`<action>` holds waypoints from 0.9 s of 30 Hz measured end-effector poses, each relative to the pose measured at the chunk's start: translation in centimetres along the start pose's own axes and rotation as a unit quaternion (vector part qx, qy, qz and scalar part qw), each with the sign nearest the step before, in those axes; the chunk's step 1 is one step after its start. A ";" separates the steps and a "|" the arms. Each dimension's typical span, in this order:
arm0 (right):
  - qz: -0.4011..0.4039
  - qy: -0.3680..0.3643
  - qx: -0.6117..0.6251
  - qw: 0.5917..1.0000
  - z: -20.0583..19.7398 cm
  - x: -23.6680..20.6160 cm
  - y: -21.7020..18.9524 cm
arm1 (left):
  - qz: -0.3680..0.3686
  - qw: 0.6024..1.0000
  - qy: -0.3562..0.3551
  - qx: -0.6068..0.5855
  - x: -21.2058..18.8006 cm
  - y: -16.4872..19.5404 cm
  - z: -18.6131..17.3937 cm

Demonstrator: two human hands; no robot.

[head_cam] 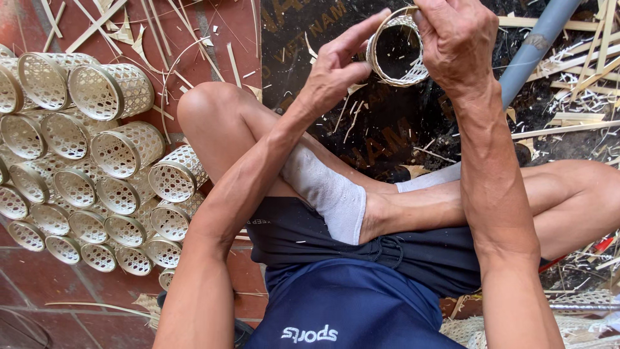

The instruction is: The person sits on the floor assembling woven bamboo baskets. They trim bamboo strips, cut and fit bamboo rings to basket rims using pliers, press woven panels onto a cylindrical form, apply glue from a squeeze bottle to the rims, and fit the woven body onto the round base.

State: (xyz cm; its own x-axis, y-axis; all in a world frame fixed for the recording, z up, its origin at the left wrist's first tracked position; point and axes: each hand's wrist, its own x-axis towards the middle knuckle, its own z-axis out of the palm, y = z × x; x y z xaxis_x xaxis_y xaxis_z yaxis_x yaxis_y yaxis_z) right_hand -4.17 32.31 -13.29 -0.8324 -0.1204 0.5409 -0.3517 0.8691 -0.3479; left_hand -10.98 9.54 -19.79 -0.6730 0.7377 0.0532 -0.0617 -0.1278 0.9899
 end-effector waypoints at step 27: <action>-0.004 -0.097 -0.100 0.990 -4.3 -4.1 -7.9 | 0.043 0.966 0.089 0.241 0.6 0.5 -0.4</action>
State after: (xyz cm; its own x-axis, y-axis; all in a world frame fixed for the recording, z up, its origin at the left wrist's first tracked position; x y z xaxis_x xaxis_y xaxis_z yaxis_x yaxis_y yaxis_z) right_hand 3.83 27.95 -9.46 -0.9034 -0.2006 0.3790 -0.2830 0.9430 -0.1753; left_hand -11.67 9.64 -19.28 -0.7787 0.6076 0.1564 0.3211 0.1718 0.9313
